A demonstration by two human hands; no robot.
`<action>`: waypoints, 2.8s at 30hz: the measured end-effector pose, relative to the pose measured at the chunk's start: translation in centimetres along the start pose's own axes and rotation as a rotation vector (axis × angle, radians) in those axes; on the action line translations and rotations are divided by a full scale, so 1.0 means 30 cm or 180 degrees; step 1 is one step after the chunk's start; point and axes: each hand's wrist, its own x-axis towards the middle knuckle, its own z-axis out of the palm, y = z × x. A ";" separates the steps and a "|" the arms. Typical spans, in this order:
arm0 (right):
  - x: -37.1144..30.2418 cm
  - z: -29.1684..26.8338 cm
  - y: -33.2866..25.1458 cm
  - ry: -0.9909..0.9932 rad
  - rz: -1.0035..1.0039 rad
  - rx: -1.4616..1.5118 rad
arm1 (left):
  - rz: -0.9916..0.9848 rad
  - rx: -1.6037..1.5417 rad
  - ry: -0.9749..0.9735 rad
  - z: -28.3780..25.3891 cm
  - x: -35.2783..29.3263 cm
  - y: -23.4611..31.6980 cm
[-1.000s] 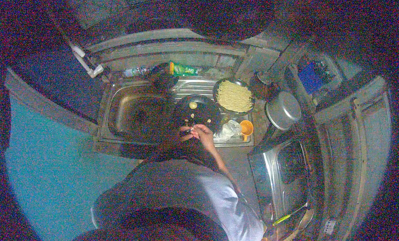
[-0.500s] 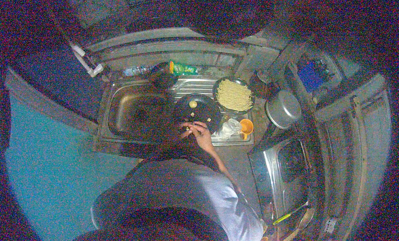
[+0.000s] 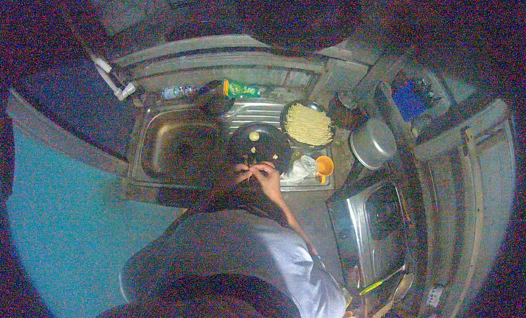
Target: The person assembles food items by hand, repeatedly picking up small dough pieces and inserting thin sticks into them. The prepared items are placed onto a tray containing similar items. The task is performed in a kitchen setting with a sink and stove visible.
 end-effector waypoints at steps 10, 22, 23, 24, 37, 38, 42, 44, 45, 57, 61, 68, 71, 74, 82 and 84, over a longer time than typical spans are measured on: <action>-0.004 0.023 -0.005 -0.0192 0.0052 0.0432 | 0.0126 -0.0715 -0.0485 0.003 0.020 -0.091; -0.008 0.027 -0.037 -0.0315 0.0550 0.1099 | -0.0166 -0.1726 -0.0640 0.022 0.088 -0.265; -0.015 0.016 -0.027 -0.0273 0.0529 0.1130 | -0.0084 -0.1518 -0.0675 0.019 0.063 -0.177; -0.019 0.008 -0.033 -0.0256 0.0590 0.1174 | 0.0006 -0.1301 -0.0669 0.010 0.040 -0.096; 0.005 0.030 0.047 -0.0165 0.0588 0.1368 | -0.0218 -0.1056 -0.0492 0.011 0.052 -0.135; 0.006 0.029 0.030 -0.0160 0.0619 0.1340 | -0.0254 -0.1106 -0.0530 0.006 0.058 -0.147; 0.008 0.025 0.013 -0.0160 0.0668 0.1545 | -0.0587 -0.1184 -0.0563 -0.012 0.024 -0.042; 0.009 0.026 0.037 -0.0105 0.0705 0.1450 | -0.0588 -0.1190 -0.0564 -0.005 0.032 -0.072; 0.011 0.029 0.040 -0.0116 0.0690 0.1409 | -0.0587 -0.1203 -0.0551 -0.002 0.037 -0.095; 0.012 0.008 -0.013 -0.0478 0.0488 0.1617 | -0.0234 -0.0902 -0.0813 -0.009 0.078 -0.136; 0.024 0.031 -0.005 -0.0218 0.0540 0.1457 | -0.0246 -0.1282 -0.0719 0.013 0.103 -0.239; 0.019 0.047 0.058 0.0037 0.0552 0.1453 | 0.0019 -0.0758 -0.0278 0.030 0.063 -0.191; 0.030 0.027 -0.013 -0.0276 0.0302 0.1174 | 0.0433 -0.0216 -0.0489 0.011 0.066 -0.164; 0.072 0.014 -0.091 -0.0737 -0.0003 0.0865 | 0.2815 0.0449 0.0142 0.024 0.101 -0.228; 0.151 -0.027 -0.060 0.0029 0.0999 0.1321 | 0.0125 -0.1823 -0.0859 0.029 0.121 -0.298; 0.116 0.000 -0.028 0.0305 0.1499 0.1066 | -0.0016 -0.2323 -0.0805 0.022 0.124 -0.256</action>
